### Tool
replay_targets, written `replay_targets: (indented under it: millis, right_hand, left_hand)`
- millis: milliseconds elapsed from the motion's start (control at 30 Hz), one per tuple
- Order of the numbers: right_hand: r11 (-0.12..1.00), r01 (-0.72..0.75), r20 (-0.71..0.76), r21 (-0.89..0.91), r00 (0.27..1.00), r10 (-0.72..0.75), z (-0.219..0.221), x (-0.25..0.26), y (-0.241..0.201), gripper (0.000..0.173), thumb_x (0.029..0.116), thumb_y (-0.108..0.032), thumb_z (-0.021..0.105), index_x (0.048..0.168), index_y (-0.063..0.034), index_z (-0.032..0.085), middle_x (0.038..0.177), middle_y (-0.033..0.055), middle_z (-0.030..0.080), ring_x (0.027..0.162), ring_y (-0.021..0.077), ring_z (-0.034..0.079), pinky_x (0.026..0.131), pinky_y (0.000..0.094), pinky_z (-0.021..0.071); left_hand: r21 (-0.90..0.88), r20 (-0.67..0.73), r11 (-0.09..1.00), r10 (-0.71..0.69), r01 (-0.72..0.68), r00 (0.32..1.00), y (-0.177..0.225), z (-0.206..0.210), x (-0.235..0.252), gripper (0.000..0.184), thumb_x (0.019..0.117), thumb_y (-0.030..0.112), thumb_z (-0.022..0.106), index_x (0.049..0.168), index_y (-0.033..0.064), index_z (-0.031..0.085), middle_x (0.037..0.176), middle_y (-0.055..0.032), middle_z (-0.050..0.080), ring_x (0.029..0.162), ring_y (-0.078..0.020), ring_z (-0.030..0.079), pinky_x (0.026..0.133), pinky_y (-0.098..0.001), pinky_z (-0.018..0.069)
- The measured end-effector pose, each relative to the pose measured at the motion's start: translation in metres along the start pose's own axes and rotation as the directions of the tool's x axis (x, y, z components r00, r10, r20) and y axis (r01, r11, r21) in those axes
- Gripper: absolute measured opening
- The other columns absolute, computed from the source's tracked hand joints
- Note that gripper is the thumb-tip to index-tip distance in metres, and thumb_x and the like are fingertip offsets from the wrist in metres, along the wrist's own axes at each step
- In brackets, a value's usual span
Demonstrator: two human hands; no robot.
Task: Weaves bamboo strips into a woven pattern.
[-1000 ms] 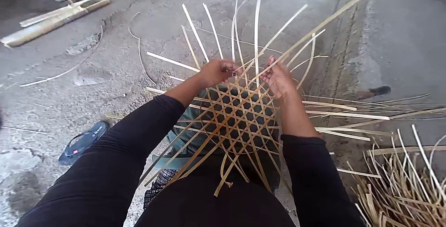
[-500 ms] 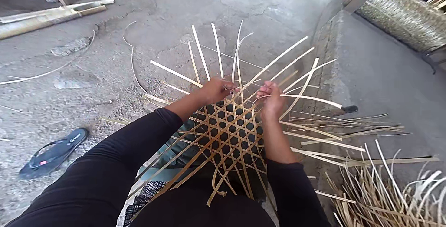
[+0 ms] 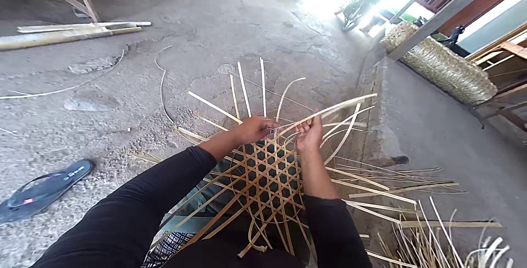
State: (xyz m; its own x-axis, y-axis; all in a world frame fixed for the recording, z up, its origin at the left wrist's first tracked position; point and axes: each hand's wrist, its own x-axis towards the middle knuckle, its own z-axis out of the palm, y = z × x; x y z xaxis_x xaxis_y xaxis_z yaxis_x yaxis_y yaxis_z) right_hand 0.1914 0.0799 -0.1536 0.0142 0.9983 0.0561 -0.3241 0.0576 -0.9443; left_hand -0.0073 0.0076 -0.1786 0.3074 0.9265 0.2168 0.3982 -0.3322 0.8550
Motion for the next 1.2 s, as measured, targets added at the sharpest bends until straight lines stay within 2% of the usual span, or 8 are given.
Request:
replay_targets:
  millis: [67, 100, 200, 333, 500, 733, 1000, 1200]
  right_hand:
    - [0.998, 0.033, -0.059, -0.051, 0.998, -0.036, 0.004, -0.006, -0.004, 0.044, 0.1127, -0.041, 0.033, 0.095, -0.0116, 0.060, 0.064, -0.0011, 0.058, 0.049, 0.0114, 0.057, 0.051, 0.0280, 0.0544]
    - [0.989, 0.015, 0.040, -0.145, 0.999, -0.010, 0.003, -0.009, -0.010, 0.049, 0.1138, -0.041, 0.025, 0.121, -0.0082, 0.062, 0.086, 0.0051, 0.072, 0.067, 0.0163, 0.070, 0.064, 0.0321, 0.0603]
    - [0.918, -0.064, 0.420, -0.392, 0.875, 0.241, 0.002, -0.006, -0.035, 0.054, 0.1132, -0.042, 0.021, 0.155, -0.0161, 0.042, 0.140, 0.0062, 0.065, 0.115, 0.0204, 0.069, 0.091, 0.0395, 0.0581]
    - [0.927, -0.077, 0.697, -0.368, 0.637, 0.329, -0.013, 0.015, -0.034, 0.058, 0.1111, -0.041, 0.020, 0.149, -0.0090, 0.050, 0.127, 0.0120, 0.070, 0.110, 0.0228, 0.071, 0.094, 0.0406, 0.0590]
    - [0.997, -0.072, 0.449, -0.015, 0.891, 0.071, -0.017, 0.008, 0.000, 0.050, 0.1117, -0.033, 0.019, 0.088, -0.0141, 0.059, 0.078, 0.0012, 0.067, 0.079, 0.0185, 0.070, 0.077, 0.0385, 0.0614]
    - [0.780, 0.404, 0.388, -0.477, 0.894, -0.225, -0.019, -0.011, -0.021, 0.044, 0.1072, -0.031, 0.042, 0.134, -0.0037, 0.064, 0.129, 0.0132, 0.062, 0.107, 0.0206, 0.066, 0.090, 0.0401, 0.0579]
    - [0.378, 0.439, 0.442, -0.815, 0.893, -0.084, -0.048, -0.006, -0.037, 0.025, 0.1019, -0.012, 0.057, 0.118, -0.0111, 0.076, 0.127, 0.0116, 0.065, 0.112, 0.0217, 0.065, 0.097, 0.0402, 0.0555]
    - [0.175, 0.454, 0.430, -0.874, 0.889, -0.157, -0.064, -0.039, -0.012, 0.031, 0.0939, -0.025, 0.074, 0.118, -0.0058, 0.074, 0.125, 0.0157, 0.064, 0.118, 0.0333, 0.061, 0.101, 0.0527, 0.0515]
  left_hand:
    - [0.003, -0.002, 1.000, 0.010, -0.010, 1.000, 0.001, 0.001, 0.000, 0.029, 0.1058, 0.008, 0.053, 0.130, 0.0102, 0.070, 0.122, -0.0090, 0.071, 0.078, -0.0140, 0.069, 0.073, -0.0330, 0.0590]
    - [0.013, -0.003, 1.000, 0.017, -0.017, 1.000, 0.002, 0.002, 0.001, 0.029, 0.1056, 0.008, 0.054, 0.130, 0.0099, 0.070, 0.118, -0.0095, 0.071, 0.077, -0.0137, 0.068, 0.072, -0.0322, 0.0587]
    - [0.028, -0.003, 0.999, 0.037, -0.037, 0.999, 0.002, 0.002, 0.003, 0.029, 0.1051, 0.007, 0.054, 0.129, 0.0090, 0.070, 0.112, -0.0116, 0.071, 0.076, -0.0148, 0.068, 0.072, -0.0329, 0.0595]
    - [0.048, -0.018, 0.995, 0.092, -0.091, 0.996, -0.006, 0.003, 0.001, 0.028, 0.1040, 0.007, 0.055, 0.127, 0.0100, 0.071, 0.109, -0.0099, 0.071, 0.074, -0.0130, 0.068, 0.070, -0.0310, 0.0598]
    - [-0.163, -0.006, 0.987, -0.007, 0.006, 1.000, -0.012, -0.002, 0.002, 0.026, 0.1066, 0.011, 0.052, 0.125, 0.0077, 0.070, 0.115, -0.0050, 0.072, 0.075, -0.0060, 0.067, 0.071, -0.0259, 0.0584]
    - [-0.164, 0.006, 0.964, -0.213, 0.211, 0.977, 0.000, 0.001, 0.012, 0.029, 0.1070, 0.008, 0.051, 0.132, 0.0028, 0.064, 0.112, -0.0095, 0.071, 0.079, -0.0090, 0.070, 0.075, -0.0268, 0.0596]
    - [0.071, 0.063, 0.959, -0.281, 0.276, 0.958, 0.010, 0.000, 0.021, 0.026, 0.1065, 0.008, 0.052, 0.126, 0.0018, 0.067, 0.108, -0.0141, 0.072, 0.081, -0.0172, 0.073, 0.079, -0.0374, 0.0618]
    - [0.221, 0.143, 0.926, -0.340, 0.305, 0.929, 0.021, 0.000, 0.032, 0.022, 0.1056, 0.005, 0.052, 0.119, 0.0018, 0.068, 0.113, -0.0132, 0.071, 0.084, -0.0182, 0.073, 0.081, -0.0386, 0.0616]
